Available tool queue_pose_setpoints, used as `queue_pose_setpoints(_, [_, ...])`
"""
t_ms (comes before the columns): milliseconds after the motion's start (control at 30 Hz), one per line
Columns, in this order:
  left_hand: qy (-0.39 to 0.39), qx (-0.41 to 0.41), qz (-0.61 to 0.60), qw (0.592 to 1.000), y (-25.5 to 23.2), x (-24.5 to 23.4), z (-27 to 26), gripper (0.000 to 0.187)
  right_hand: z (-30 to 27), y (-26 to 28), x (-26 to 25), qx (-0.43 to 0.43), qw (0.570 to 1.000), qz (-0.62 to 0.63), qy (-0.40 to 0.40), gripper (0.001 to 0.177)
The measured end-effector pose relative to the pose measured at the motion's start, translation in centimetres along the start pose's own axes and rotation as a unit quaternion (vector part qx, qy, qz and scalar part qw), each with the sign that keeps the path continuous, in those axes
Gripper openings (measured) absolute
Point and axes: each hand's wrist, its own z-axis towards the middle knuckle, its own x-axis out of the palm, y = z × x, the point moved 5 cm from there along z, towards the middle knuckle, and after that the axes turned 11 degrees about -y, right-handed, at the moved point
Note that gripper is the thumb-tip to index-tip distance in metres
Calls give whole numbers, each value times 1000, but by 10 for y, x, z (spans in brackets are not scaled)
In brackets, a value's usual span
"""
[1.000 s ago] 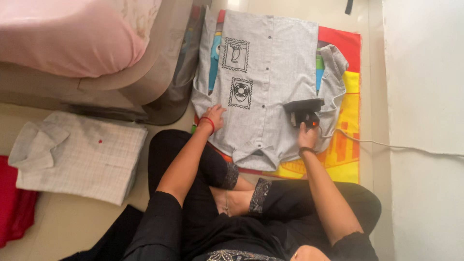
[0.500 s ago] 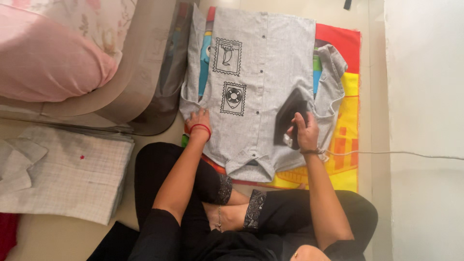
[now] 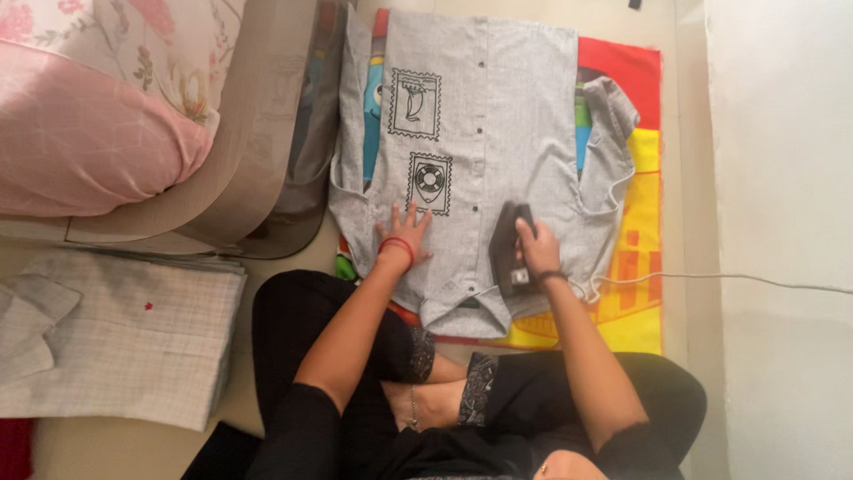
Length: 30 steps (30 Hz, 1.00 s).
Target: The person irons a shirt by hand on a mat on the floor, smoothing the fabric and moving the iron over the front panels, collar, and sleeves.
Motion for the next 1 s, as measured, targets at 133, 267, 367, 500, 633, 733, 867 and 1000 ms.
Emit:
queue_pose_setpoints(133, [2,-6,5,1000,-1,-1,-1,102,41,-1,15,6,997,43,-58,41])
queue_pose_setpoints(267, [-20,12,-14,1000,3,6,2,100,84,-4,31,40,995,80,-41,39])
queue_pose_setpoints(367, [-38,30,-12,999,9,14,0,97,89,-10,35,57,995,85,-20,39])
queue_pose_setpoints(500, [-65,53,-18,996,14,24,0,89,79,-22,34,57,996,64,19,39])
queue_pose_setpoints(633, [-85,66,-29,994,17,32,-2,86,40,-29,22,53,996,56,45,38])
queue_pose_setpoints(733, [-94,68,-27,993,20,39,-6,81,12,-33,9,59,996,38,55,39])
queue_pose_setpoints(867, [-179,95,-65,977,18,40,-20,67,2,-32,3,64,995,30,70,40])
queue_pose_setpoints(1000, [-307,152,-170,924,-13,43,-56,29,12,-36,3,26,999,43,21,41])
